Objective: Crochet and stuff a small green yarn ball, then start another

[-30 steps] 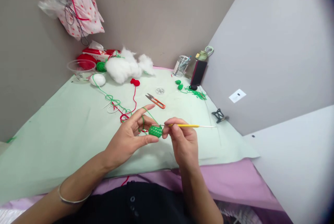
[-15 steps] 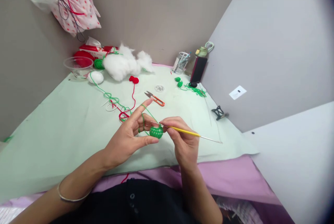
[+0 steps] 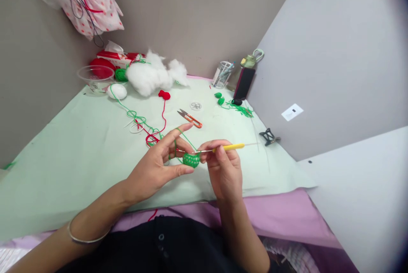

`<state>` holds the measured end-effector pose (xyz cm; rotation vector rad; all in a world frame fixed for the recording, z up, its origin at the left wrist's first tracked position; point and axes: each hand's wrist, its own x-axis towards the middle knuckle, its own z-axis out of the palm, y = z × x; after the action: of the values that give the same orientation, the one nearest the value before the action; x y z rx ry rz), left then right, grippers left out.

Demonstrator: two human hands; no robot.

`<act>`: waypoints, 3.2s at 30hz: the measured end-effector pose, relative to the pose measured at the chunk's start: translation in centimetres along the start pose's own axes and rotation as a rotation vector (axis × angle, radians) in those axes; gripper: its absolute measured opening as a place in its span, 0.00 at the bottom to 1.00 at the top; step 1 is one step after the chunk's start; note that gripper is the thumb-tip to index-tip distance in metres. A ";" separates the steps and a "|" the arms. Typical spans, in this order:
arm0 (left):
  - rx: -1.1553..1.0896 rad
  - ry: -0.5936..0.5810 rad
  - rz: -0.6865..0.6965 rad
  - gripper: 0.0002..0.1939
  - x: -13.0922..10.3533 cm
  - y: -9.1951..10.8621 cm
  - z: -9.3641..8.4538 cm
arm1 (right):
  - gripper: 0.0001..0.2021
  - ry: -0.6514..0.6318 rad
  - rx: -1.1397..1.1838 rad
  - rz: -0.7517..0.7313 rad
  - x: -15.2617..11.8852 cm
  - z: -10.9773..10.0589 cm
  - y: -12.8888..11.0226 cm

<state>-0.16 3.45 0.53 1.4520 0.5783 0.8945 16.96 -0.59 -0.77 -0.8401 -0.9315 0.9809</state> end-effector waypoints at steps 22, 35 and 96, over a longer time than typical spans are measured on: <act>0.165 -0.092 -0.010 0.37 -0.2 0.9 -0.5 | 0.10 -0.287 -0.102 -0.178 0.2 -2.1 -1.3; 0.353 -0.120 0.036 0.37 -0.3 0.5 -0.8 | 0.09 -0.433 -0.483 -0.211 0.2 -2.7 -3.6; -0.469 0.025 -0.351 0.28 -0.8 -0.5 1.8 | 0.12 0.020 -0.438 -0.465 -2.2 -1.6 0.3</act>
<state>0.92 1.84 -0.01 0.8839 0.5737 0.7087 17.76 -2.77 -2.20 -0.9339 -1.2786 0.3679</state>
